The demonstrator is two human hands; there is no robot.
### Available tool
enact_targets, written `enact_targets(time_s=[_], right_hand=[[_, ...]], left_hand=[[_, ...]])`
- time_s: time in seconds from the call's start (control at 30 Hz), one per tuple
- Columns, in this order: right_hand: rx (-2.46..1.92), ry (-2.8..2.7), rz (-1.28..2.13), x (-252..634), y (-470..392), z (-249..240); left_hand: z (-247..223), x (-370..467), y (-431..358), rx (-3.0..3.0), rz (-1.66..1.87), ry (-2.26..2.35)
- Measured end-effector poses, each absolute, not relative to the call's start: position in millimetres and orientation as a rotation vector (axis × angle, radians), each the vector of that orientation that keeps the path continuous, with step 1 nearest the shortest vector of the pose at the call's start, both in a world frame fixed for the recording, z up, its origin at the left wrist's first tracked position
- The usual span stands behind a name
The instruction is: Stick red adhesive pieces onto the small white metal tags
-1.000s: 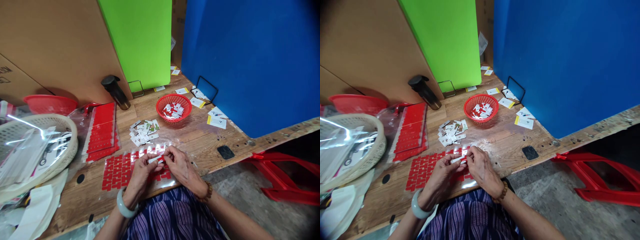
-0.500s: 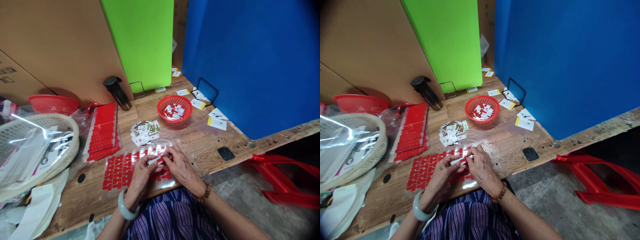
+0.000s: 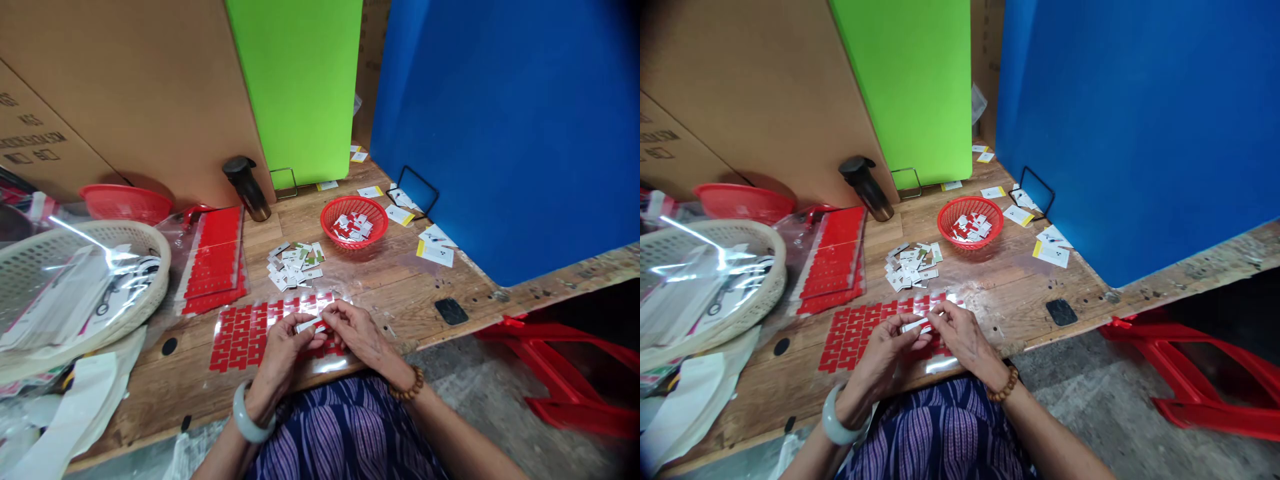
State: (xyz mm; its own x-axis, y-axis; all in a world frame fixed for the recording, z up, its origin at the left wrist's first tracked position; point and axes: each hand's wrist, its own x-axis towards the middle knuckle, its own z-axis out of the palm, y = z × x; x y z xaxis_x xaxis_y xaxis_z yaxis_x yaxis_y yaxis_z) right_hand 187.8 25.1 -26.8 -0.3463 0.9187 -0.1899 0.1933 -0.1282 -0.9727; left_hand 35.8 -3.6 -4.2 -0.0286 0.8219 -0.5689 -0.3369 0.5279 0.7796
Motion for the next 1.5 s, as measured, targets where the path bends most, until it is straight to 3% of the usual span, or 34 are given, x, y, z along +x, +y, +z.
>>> enact_targets(time_s=[0.73, 0.87, 1.07, 1.23, 1.5], right_hand=[[-1.092, -1.347, 1.962, 194.8, 8.9, -31.3], [-1.108, -1.187, 1.707, 211.0, 50.6, -13.0], [-1.151, -1.241, 1.415, 210.1, 107.0, 7.2], [-1.383, -1.590, 1.181, 175.0, 119.0, -15.7], [-1.763, -1.913, 0.628, 136.1, 142.7, -30.8]], left_hand=[[-15.2, 29.2, -45.2, 0.742, 0.980, 1.273], [-24.3, 6.8, -51.2, 1.254, 1.089, 1.605], [-52.4, -5.4, -51.9, 1.942, 0.712, 1.994], [-70.8, 14.4, -51.8, 2.056, 0.489, 2.076], [-68.8, 31.8, -55.4, 2.003, 0.501, 2.107]])
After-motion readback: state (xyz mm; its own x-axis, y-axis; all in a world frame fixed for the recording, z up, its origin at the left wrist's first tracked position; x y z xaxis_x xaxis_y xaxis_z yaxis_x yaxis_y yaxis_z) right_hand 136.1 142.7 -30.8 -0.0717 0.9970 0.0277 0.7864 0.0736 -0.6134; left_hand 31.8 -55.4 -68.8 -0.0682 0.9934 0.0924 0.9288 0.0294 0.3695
